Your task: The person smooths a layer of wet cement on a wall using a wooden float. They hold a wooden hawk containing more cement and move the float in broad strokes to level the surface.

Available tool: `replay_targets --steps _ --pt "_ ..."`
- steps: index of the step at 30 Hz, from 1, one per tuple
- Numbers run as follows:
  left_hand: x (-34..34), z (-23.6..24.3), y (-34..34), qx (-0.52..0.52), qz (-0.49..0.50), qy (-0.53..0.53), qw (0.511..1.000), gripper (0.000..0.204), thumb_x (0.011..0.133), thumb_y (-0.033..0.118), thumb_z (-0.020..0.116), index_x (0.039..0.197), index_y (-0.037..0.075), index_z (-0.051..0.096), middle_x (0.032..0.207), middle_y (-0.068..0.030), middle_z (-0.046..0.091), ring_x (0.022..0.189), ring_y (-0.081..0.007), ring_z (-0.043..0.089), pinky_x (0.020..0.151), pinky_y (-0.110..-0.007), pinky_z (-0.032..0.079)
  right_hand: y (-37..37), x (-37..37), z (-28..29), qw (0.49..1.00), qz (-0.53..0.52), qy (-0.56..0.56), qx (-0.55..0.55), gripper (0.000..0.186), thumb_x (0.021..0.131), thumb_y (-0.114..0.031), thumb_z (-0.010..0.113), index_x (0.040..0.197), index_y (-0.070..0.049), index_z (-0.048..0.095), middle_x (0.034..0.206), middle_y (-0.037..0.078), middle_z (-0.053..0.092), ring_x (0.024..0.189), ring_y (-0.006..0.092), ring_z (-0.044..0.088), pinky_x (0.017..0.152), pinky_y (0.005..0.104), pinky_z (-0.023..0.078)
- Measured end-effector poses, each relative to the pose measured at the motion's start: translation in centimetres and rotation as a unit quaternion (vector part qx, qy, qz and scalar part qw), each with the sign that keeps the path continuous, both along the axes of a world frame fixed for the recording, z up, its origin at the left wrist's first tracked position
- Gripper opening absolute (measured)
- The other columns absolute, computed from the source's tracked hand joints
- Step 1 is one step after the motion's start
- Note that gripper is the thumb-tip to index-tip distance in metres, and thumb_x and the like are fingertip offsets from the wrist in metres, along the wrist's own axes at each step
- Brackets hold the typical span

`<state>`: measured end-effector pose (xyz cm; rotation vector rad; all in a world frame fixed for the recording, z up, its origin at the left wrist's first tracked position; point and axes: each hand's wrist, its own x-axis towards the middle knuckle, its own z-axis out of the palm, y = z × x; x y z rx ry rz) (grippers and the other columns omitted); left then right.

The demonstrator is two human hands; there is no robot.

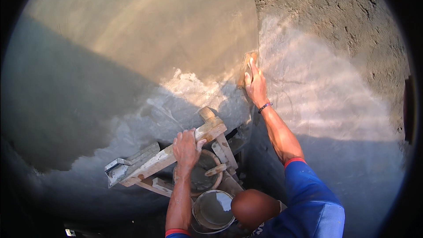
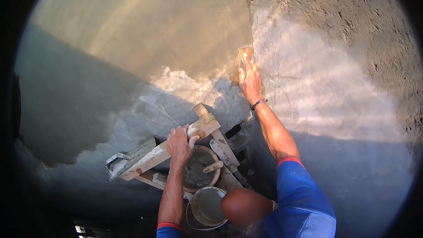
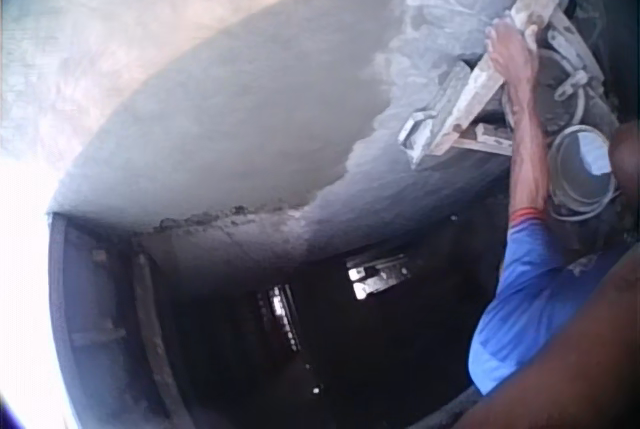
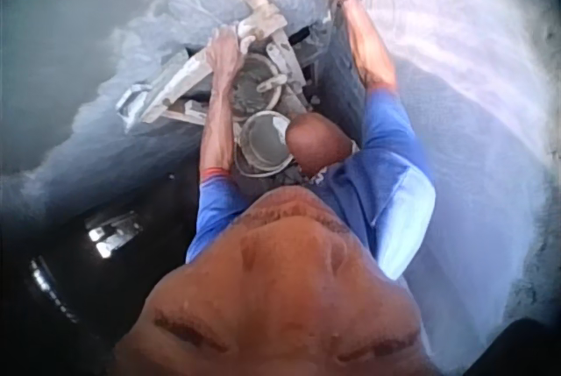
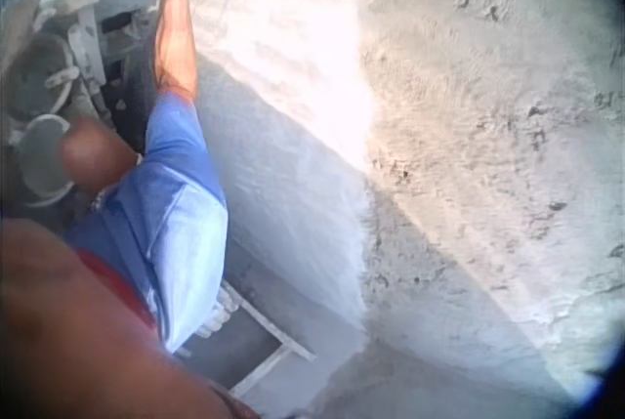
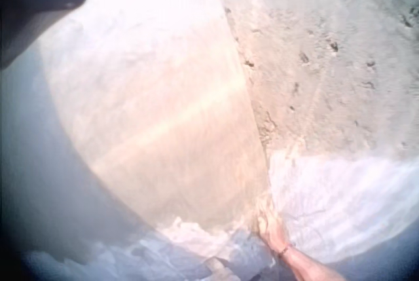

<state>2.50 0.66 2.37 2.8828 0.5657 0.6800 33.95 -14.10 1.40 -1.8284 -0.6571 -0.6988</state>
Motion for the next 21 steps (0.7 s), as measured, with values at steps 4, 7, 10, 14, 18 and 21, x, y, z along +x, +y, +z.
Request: replay_targets --steps 4,7,10,14,18,21 --pt "0.0 0.1 0.3 0.005 -0.012 0.000 1.000 0.056 0.077 0.033 0.081 0.122 0.004 0.065 0.109 -0.0117 0.067 0.102 -0.0323 0.059 0.090 -0.046 0.044 -2.0 -3.2 -8.4 0.993 0.014 0.104 -0.057 0.059 0.092 -0.012 0.061 0.150 -0.012 0.046 0.121 0.031 0.060 0.112 0.0480 0.059 0.097 0.0510 0.048" --pt "-0.3 -0.1 0.4 0.015 -0.011 -0.011 1.000 0.055 0.077 0.034 0.081 0.121 0.004 0.065 0.109 -0.0122 0.067 0.102 -0.0324 0.059 0.091 -0.046 0.044 -2.7 -2.9 0.7 0.999 0.043 -0.007 0.021 0.055 0.093 -0.013 0.063 0.147 -0.011 0.051 0.120 0.023 0.063 0.110 0.0417 0.061 0.095 0.0449 0.049" --pt "-0.3 -0.1 0.2 -0.009 0.011 0.011 1.000 0.055 0.077 0.034 0.081 0.121 0.004 0.065 0.109 -0.0124 0.067 0.103 -0.0325 0.059 0.091 -0.046 0.044 -2.6 -0.9 12.9 0.996 0.016 -0.083 0.010 0.052 0.093 -0.012 0.063 0.144 -0.010 0.053 0.118 0.022 0.064 0.106 0.0395 0.063 0.091 0.0432 0.050" --pt "-0.2 0.1 -0.1 -0.011 0.009 0.010 1.000 0.055 0.077 0.034 0.081 0.121 0.004 0.065 0.109 -0.0123 0.067 0.103 -0.0322 0.059 0.092 -0.046 0.044 -0.1 0.4 8.7 0.996 0.003 -0.079 0.030 0.052 0.093 -0.011 0.061 0.144 -0.009 0.052 0.122 0.024 0.063 0.110 0.0412 0.061 0.095 0.0457 0.050" --pt "0.5 0.7 -0.4 -0.002 0.001 0.010 1.000 0.055 0.077 0.034 0.082 0.120 0.005 0.066 0.109 -0.0123 0.067 0.104 -0.0321 0.059 0.092 -0.045 0.044 -2.4 -1.6 -9.8 0.991 0.070 0.112 -0.015 0.054 0.093 -0.006 0.061 0.145 -0.010 0.052 0.127 0.026 0.061 0.118 0.0430 0.059 0.104 0.0457 0.047" --pt "0.1 0.4 0.2 0.005 0.005 0.002 1.000 0.055 0.076 0.034 0.082 0.120 0.005 0.066 0.108 -0.0122 0.067 0.104 -0.0323 0.059 0.091 -0.045 0.044 -3.8 -3.8 -9.5 0.993 0.082 0.075 -0.051 0.056 0.092 -0.005 0.062 0.146 -0.011 0.051 0.123 0.023 0.063 0.113 0.0404 0.061 0.098 0.0437 0.048"
